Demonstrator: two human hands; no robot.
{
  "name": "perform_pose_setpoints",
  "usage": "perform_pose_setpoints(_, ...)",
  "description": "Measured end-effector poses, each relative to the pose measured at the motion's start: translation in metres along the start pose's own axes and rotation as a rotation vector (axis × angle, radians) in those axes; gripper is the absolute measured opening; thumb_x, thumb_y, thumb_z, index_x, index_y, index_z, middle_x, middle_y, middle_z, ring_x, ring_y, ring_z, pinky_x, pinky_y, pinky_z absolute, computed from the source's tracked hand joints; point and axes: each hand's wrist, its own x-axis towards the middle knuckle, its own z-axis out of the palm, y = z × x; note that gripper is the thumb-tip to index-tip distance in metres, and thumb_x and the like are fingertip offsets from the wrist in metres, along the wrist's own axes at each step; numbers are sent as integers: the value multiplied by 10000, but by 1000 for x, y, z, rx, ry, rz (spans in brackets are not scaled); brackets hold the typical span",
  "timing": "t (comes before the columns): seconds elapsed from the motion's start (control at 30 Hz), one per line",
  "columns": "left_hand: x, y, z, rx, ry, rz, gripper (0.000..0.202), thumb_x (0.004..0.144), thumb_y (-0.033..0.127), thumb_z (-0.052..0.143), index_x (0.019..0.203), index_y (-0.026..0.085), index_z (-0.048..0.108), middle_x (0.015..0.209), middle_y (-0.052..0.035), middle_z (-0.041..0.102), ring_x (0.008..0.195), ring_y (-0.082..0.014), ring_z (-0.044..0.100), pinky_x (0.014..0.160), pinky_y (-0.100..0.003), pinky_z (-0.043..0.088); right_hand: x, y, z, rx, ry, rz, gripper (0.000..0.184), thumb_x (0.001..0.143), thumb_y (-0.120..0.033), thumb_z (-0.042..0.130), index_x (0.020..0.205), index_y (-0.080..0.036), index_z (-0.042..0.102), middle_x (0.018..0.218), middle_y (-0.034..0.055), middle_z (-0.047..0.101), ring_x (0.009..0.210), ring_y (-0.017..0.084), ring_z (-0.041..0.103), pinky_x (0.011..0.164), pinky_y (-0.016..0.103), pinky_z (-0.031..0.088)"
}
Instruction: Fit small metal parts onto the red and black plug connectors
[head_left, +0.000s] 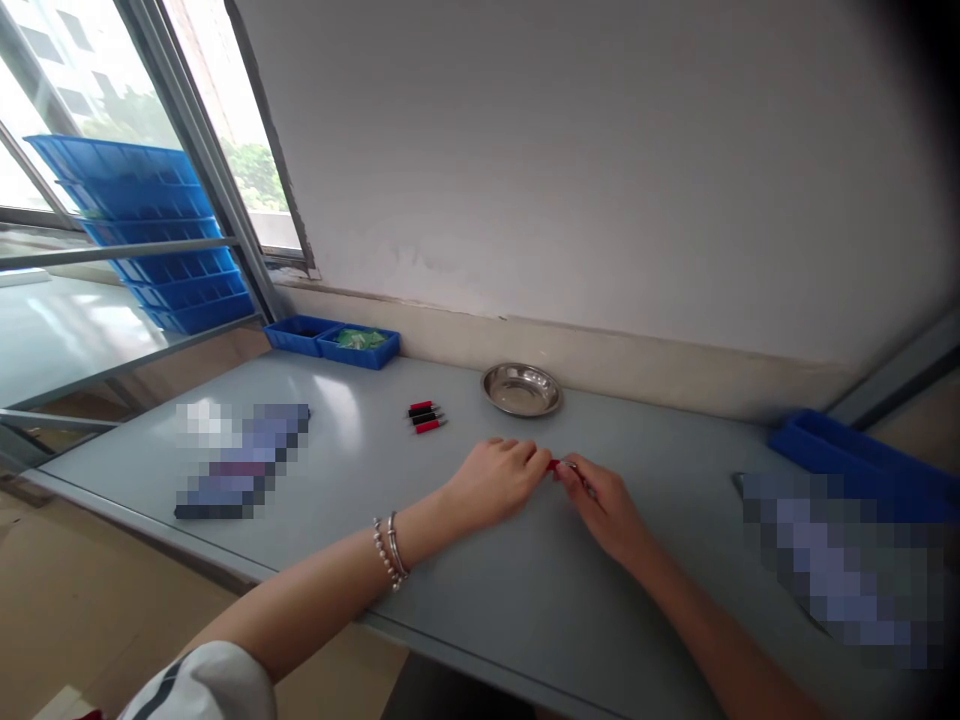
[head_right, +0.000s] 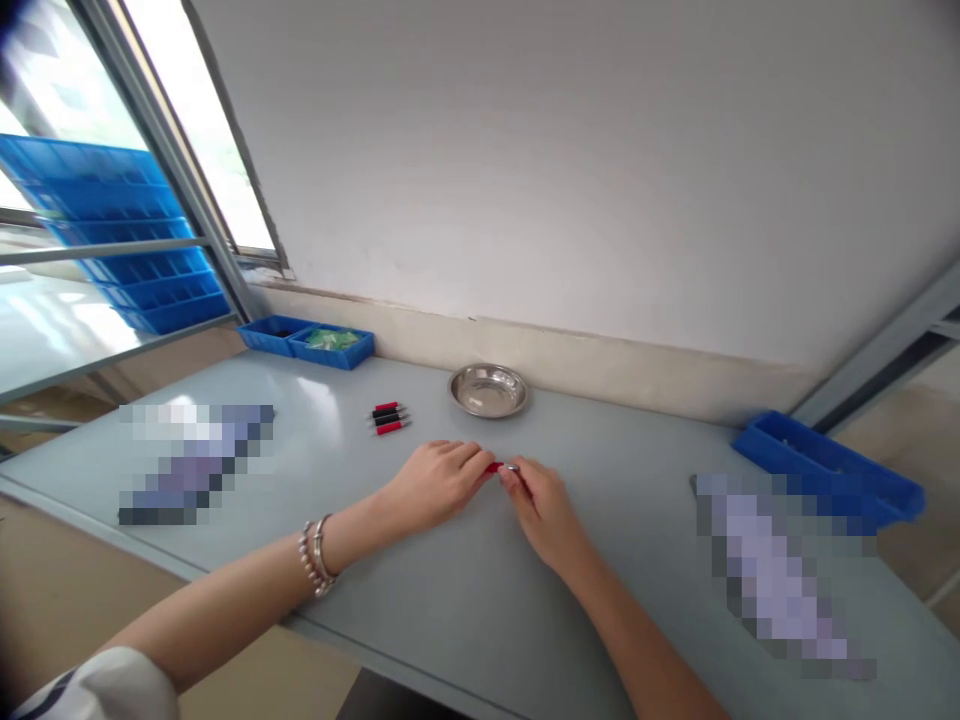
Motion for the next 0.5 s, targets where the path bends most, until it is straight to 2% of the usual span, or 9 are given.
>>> perform_pose_setpoints(0.13,-3,-1,10,-81,-28,-9,191,871,219,321,984,179,469,832,-28,544,593,-122,520,489,-230,382,0,0,-1,28,27,34,358,873,-397,276,593,-194,371,517,-36,355,494,99,361,490,216,311)
perform_pose_setpoints(0.23,-8,-1,14,-165,-32,-30,203,872,227,329,1020,188,463,898,-38,543,632,-110,534,519,-215,407,0,1,0,-9,34,55,371,867,-412,279,563,-201,300,507,-37,340,488,98,343,481,215,301)
perform_pose_setpoints(0.4,-12,1,14,-324,47,-124,257,893,261,285,1009,177,499,935,-58,550,684,-108,550,590,-215,445,-1,2,4,-22,-46,100,405,862,-445,273,552,-194,347,490,-26,396,476,101,375,486,224,310)
perform_pose_setpoints(0.5,-11,1,15,-397,52,-151,278,896,283,284,987,171,521,894,-57,563,687,-116,552,603,-226,454,-1,2,6,23,-37,126,420,868,-438,255,543,-193,355,464,-31,388,449,95,371,477,224,309)
